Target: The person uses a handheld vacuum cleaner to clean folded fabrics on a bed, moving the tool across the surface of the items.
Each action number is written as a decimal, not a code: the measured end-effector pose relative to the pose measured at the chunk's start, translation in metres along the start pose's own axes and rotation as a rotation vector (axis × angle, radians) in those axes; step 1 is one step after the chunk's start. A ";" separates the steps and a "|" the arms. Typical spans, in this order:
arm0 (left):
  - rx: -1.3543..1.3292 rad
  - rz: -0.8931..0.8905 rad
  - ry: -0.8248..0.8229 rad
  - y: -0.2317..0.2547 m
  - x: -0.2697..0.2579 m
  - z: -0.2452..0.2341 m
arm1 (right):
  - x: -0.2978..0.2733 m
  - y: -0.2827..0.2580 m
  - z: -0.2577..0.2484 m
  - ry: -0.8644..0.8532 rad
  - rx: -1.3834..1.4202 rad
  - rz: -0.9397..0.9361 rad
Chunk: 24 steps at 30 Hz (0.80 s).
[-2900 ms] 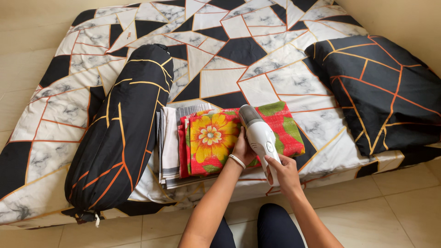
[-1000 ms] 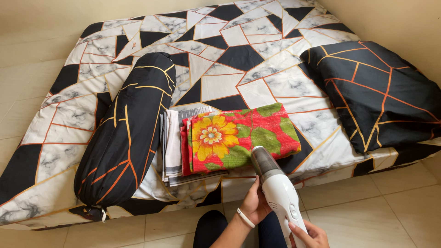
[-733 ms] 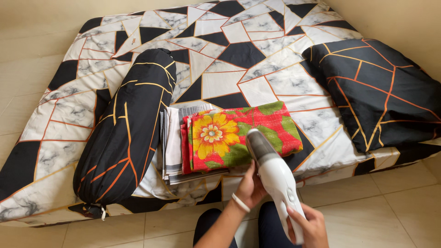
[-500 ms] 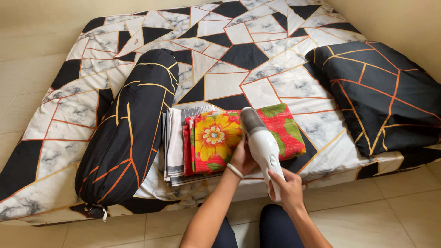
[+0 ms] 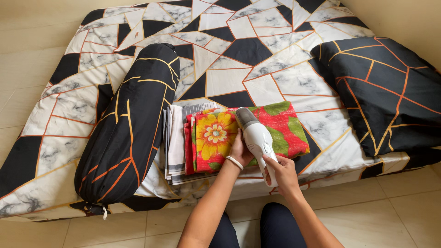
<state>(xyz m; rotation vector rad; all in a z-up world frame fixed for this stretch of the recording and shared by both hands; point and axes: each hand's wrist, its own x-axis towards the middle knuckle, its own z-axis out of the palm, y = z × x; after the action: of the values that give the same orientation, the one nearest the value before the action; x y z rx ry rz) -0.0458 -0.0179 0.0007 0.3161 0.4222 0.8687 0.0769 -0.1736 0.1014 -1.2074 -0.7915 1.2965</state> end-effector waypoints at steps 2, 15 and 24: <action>-0.016 -0.016 0.015 -0.002 -0.008 0.011 | -0.003 -0.004 -0.003 0.012 0.002 0.023; -0.019 -0.025 -0.046 -0.022 -0.071 0.039 | -0.042 0.000 -0.012 -0.015 -0.012 0.104; 0.007 -0.021 -0.072 -0.043 -0.109 0.041 | -0.082 0.021 -0.023 -0.003 0.036 0.099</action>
<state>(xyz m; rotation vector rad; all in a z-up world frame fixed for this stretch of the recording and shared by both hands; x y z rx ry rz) -0.0598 -0.1344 0.0430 0.3480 0.3608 0.8334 0.0788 -0.2609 0.0910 -1.2294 -0.7146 1.3878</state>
